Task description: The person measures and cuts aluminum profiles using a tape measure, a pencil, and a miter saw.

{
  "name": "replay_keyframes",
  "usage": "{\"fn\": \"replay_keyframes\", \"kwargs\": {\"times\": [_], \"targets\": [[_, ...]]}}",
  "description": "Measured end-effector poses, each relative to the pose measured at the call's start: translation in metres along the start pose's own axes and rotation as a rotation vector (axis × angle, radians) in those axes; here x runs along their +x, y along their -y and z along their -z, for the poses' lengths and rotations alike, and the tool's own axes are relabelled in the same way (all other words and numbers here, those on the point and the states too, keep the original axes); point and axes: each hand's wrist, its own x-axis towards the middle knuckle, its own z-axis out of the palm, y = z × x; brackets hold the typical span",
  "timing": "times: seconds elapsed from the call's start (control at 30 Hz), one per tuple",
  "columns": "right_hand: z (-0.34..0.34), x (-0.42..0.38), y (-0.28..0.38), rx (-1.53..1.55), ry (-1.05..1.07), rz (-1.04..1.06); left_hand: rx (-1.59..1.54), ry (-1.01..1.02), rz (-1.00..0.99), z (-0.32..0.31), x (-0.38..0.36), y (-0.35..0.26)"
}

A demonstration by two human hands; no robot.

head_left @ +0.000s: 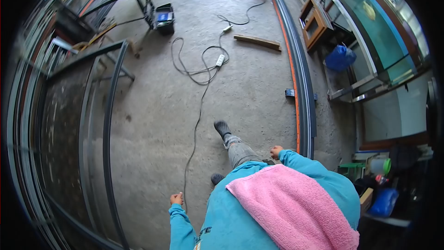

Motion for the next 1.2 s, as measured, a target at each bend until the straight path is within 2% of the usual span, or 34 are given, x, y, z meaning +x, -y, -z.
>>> {"fn": "replay_keyframes", "kwargs": {"times": [0.07,0.1,0.2,0.3,0.33,0.37,0.4,0.47,0.5,0.63,0.67,0.7,0.73,0.77,0.8,0.83,0.87,0.9,0.93,1.0,1.1,1.17,1.2], "targets": [[-0.014,-0.009,-0.003,0.041,-0.077,-0.045,-0.03,-0.045,-0.085,0.014,0.032,-0.045],[0.01,0.001,0.018,-0.007,-0.045,-0.11,0.024,-0.045,-0.021,-0.005,0.032,-0.094],[0.037,0.045,0.115,-0.059,-0.083,-0.029,-0.055,-0.043,-0.071,-0.048,0.091,-0.231],[0.028,0.235,0.151,-0.62,-0.236,0.4,-0.043,0.001,-0.077,-0.102,0.101,-0.34],[0.052,0.206,0.226,-0.718,-0.129,0.451,-0.024,0.004,-0.076,-0.116,0.102,-0.372],[0.077,0.174,0.306,-0.806,-0.021,0.509,0.065,0.107,-0.161,-0.131,0.107,-0.404],[0.085,0.183,0.363,-0.566,-0.078,0.53,0.15,0.21,-0.244,-0.14,0.115,-0.432],[0.099,0.211,0.47,-0.076,-0.165,0.628,0.104,0.251,-0.299,-0.154,0.147,-0.48],[0.119,0.187,0.544,0.165,-0.099,0.453,0.048,0.294,-0.359,-0.162,0.166,-0.508],[0.155,0.216,0.74,0.354,-0.078,0.574,0.002,0.276,-0.272,-0.179,0.223,-0.622],[0.162,0.225,0.78,0.414,-0.05,0.624,0.024,0.252,-0.166,-0.184,0.243,-0.648],[0.169,0.258,0.835,0.442,-0.061,0.617,0.064,0.229,-0.062,-0.183,0.292,-0.701],[0.167,0.285,0.844,0.533,-0.049,0.629,0.091,0.229,-0.066,-0.175,0.327,-0.715],[0.174,0.308,0.854,0.621,-0.049,0.649,0.116,0.229,0.063,-0.181,0.361,-0.739],[0.185,0.32,0.857,0.609,-0.082,0.573,0.142,0.229,0.193,-0.187,0.388,-0.768],[0.193,0.328,0.852,0.591,-0.111,0.494,0.222,0.257,0.176,-0.188,0.403,-0.812],[0.199,0.345,0.845,0.561,-0.177,0.37,0.352,0.279,0.051,-0.195,0.415,-0.871],[0.216,0.313,0.853,0.776,-0.052,0.234,0.52,0.282,-0.114,-0.205,0.426,-0.929],[0.225,0.313,0.85,0.796,-0.112,0.163,0.648,0.271,-0.246,-0.217,0.44,-0.982],[0.232,0.32,0.833,0.836,-0.164,0.077,0.577,0.277,-0.472,-0.248,0.48,-1.086],[0.245,0.341,0.829,0.693,-0.28,-0.129,0.365,0.421,-0.55,-0.304,0.501,-1.263],[0.258,0.354,0.856,0.714,-0.314,-0.275,0.414,0.356,-0.636,-0.347,0.495,-1.372],[0.268,0.363,0.882,0.726,-0.313,-0.279,0.397,0.382,-0.637,-0.369,0.511,-1.411]]}}
